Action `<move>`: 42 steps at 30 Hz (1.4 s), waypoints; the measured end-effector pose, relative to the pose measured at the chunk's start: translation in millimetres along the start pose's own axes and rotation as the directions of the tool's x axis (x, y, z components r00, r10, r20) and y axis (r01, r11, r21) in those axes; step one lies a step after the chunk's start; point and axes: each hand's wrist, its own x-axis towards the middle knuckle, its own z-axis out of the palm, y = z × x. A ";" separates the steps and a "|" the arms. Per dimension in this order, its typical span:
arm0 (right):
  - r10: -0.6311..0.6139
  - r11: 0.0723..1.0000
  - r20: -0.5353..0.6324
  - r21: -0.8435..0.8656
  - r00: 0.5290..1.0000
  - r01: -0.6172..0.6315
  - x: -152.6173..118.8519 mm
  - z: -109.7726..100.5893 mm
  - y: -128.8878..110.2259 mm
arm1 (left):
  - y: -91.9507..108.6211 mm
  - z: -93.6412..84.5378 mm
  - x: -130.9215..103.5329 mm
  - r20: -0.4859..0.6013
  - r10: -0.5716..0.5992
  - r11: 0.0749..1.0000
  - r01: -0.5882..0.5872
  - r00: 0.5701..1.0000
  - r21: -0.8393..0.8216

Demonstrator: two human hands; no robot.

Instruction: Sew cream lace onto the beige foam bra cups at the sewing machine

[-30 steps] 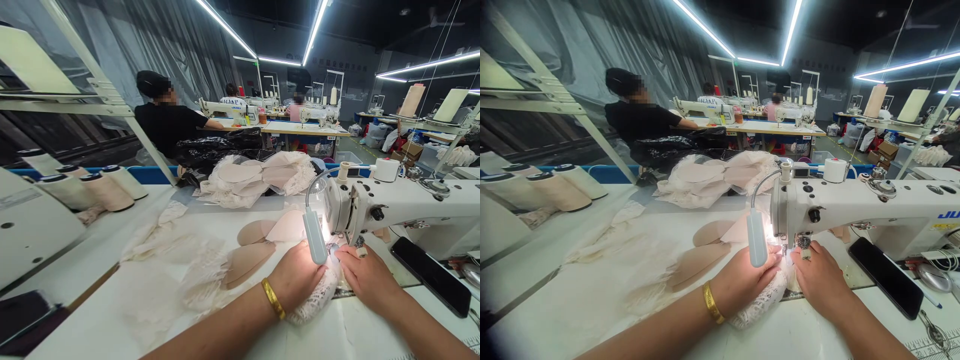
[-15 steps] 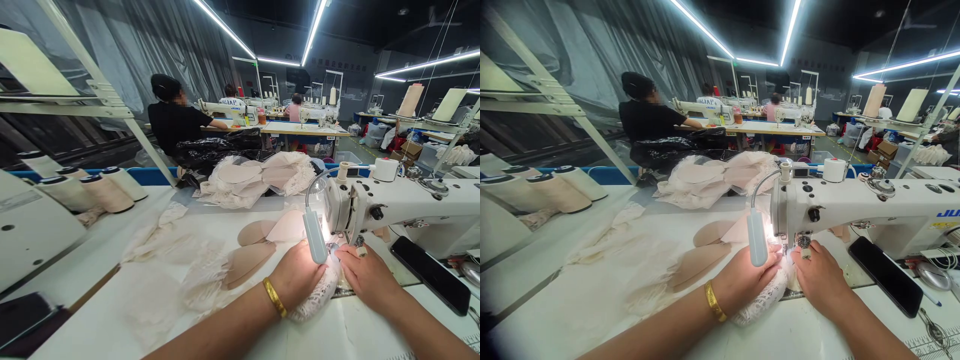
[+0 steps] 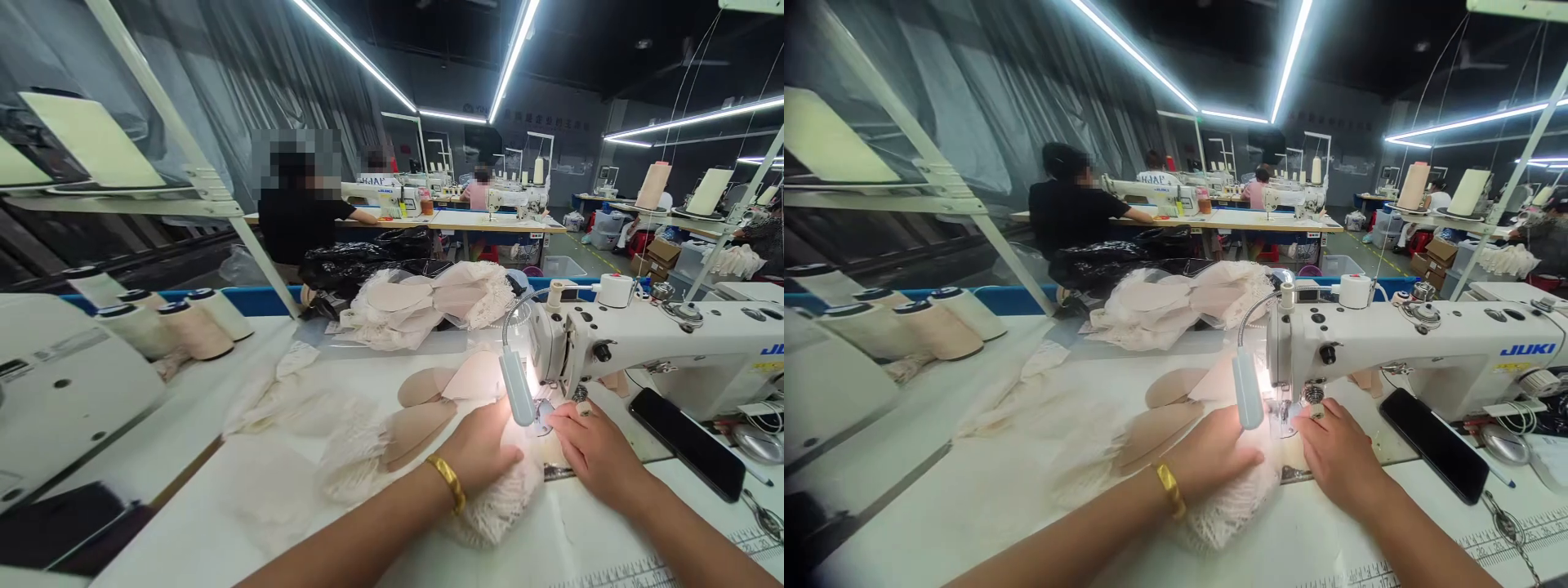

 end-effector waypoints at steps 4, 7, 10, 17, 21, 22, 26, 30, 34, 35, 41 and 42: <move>0.052 0.960 0.066 0.272 0.996 -0.068 -2.9 -16.3 -28.3 | 2.5 -17.4 -26.0 0.099 -0.128 0.954 0.149 0.987 -0.260; 0.186 0.880 0.161 0.411 0.969 -0.237 -0.9 -25.8 -53.4 | 4.4 -17.3 -39.4 0.145 -0.089 0.851 0.151 0.985 -0.502; 0.265 0.805 0.174 0.502 0.948 -0.317 2.6 -22.6 -66.7 | 4.8 -7.5 -40.9 0.157 -0.047 0.727 0.142 0.986 -0.672; 0.304 0.852 -0.079 0.469 0.949 -0.234 2.5 -3.7 -60.4 | -2.5 12.0 -31.5 0.156 -0.150 0.532 0.213 0.976 -0.819; 0.167 0.921 -0.172 0.380 0.971 -0.091 0.7 0.2 -60.9 | -4.7 14.5 -32.6 0.146 -0.142 0.485 0.197 0.979 -0.852; 0.157 0.927 -0.173 0.365 0.972 -0.085 1.1 1.2 -61.7 | -4.6 14.8 -33.2 0.144 -0.144 0.482 0.197 0.979 -0.854; 0.162 0.940 -0.162 0.324 0.974 -0.102 4.6 5.2 -63.0 | -3.7 15.3 -35.1 0.135 -0.158 0.486 0.197 0.978 -0.852; 0.181 0.957 -0.201 0.260 0.963 -0.126 7.4 7.2 -58.6 | -3.2 15.0 -35.7 0.169 -0.174 0.449 0.231 0.970 -0.863; 0.220 0.968 -0.297 0.189 0.929 -0.168 5.7 6.5 -53.9 | -2.5 15.3 -36.2 0.200 -0.183 0.412 0.260 0.963 -0.873; 0.219 0.967 -0.308 0.198 0.926 -0.162 4.7 5.8 -54.0 | -2.3 15.5 -36.4 0.200 -0.184 0.408 0.260 0.962 -0.875; 0.215 0.923 -0.170 0.358 0.962 -0.143 2.3 1.6 -61.9 | -1.2 16.8 -37.2 0.177 -0.186 0.398 0.239 0.966 -0.886; 0.232 0.913 -0.130 0.371 0.964 -0.170 3.4 1.9 -63.1 | -1.2 17.0 -37.1 0.171 -0.193 0.403 0.237 0.966 -0.884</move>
